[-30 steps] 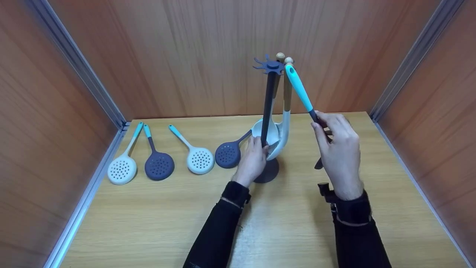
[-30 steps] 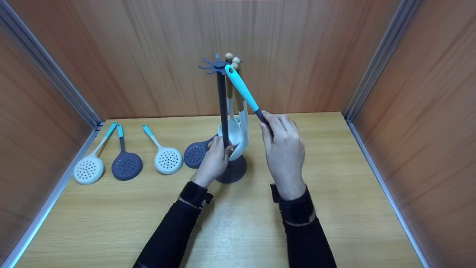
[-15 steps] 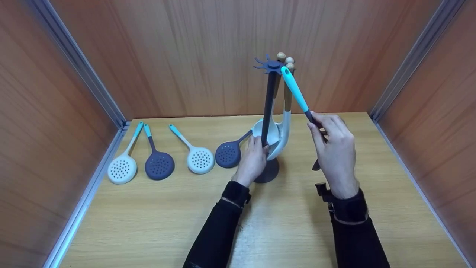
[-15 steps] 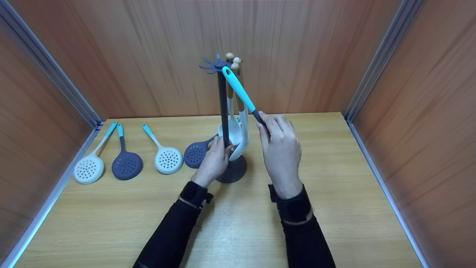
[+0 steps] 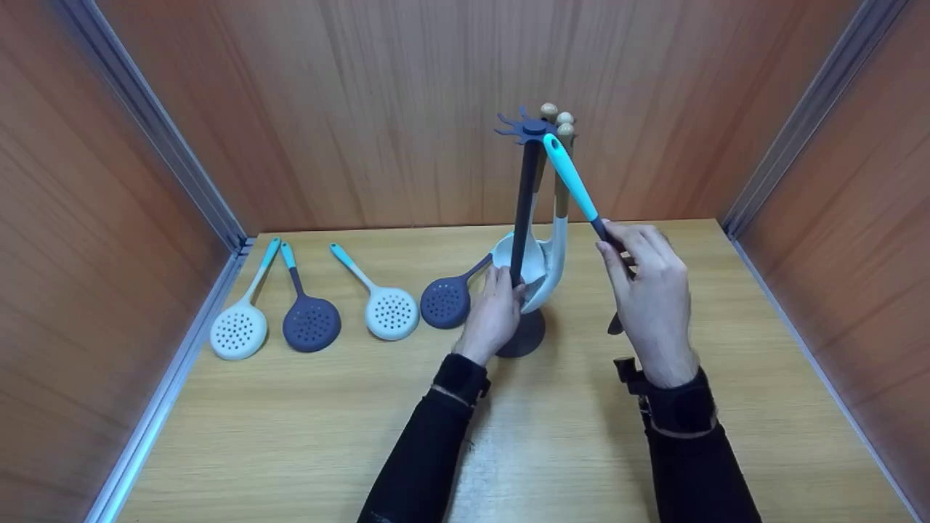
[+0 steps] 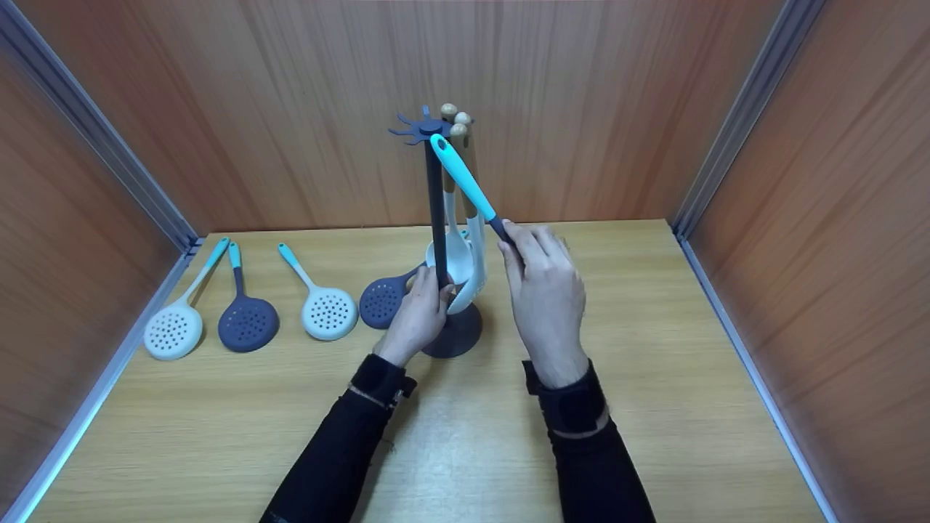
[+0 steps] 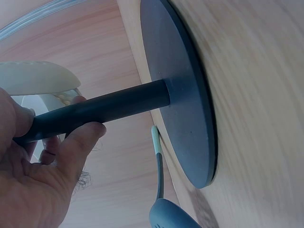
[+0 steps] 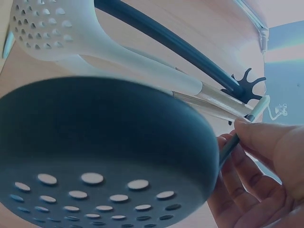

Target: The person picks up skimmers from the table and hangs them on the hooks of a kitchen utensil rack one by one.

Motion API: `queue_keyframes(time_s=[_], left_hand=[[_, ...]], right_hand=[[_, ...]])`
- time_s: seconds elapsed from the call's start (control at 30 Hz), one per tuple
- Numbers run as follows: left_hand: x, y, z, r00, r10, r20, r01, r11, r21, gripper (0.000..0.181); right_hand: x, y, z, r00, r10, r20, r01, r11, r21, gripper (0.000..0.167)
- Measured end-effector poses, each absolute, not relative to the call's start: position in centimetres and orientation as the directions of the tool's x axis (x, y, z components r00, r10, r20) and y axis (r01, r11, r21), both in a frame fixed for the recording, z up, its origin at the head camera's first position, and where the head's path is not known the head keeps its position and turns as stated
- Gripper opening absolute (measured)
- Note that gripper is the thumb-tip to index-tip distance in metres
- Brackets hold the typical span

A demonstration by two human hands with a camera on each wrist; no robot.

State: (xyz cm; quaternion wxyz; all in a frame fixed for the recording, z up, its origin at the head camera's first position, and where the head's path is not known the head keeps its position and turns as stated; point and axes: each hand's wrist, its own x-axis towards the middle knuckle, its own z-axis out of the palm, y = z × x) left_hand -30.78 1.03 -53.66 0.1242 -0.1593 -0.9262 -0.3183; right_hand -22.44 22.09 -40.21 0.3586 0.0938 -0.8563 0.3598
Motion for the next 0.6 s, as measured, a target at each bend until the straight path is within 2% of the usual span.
queue_keyframes(time_s=[0.2,0.6], left_hand=[[-31.0,1.05,-53.69,-0.936,0.207,0.284,0.339,0.746,0.573,0.022],[-31.01,1.06,-53.7,-0.936,0.205,0.285,0.338,0.752,0.566,0.022]], right_hand=[[-22.38,21.84,-40.21,-0.739,0.096,0.667,-0.402,0.731,-0.551,0.032],[-22.62,21.07,-40.46,-0.77,0.081,0.633,-0.392,0.723,-0.569,0.03]])
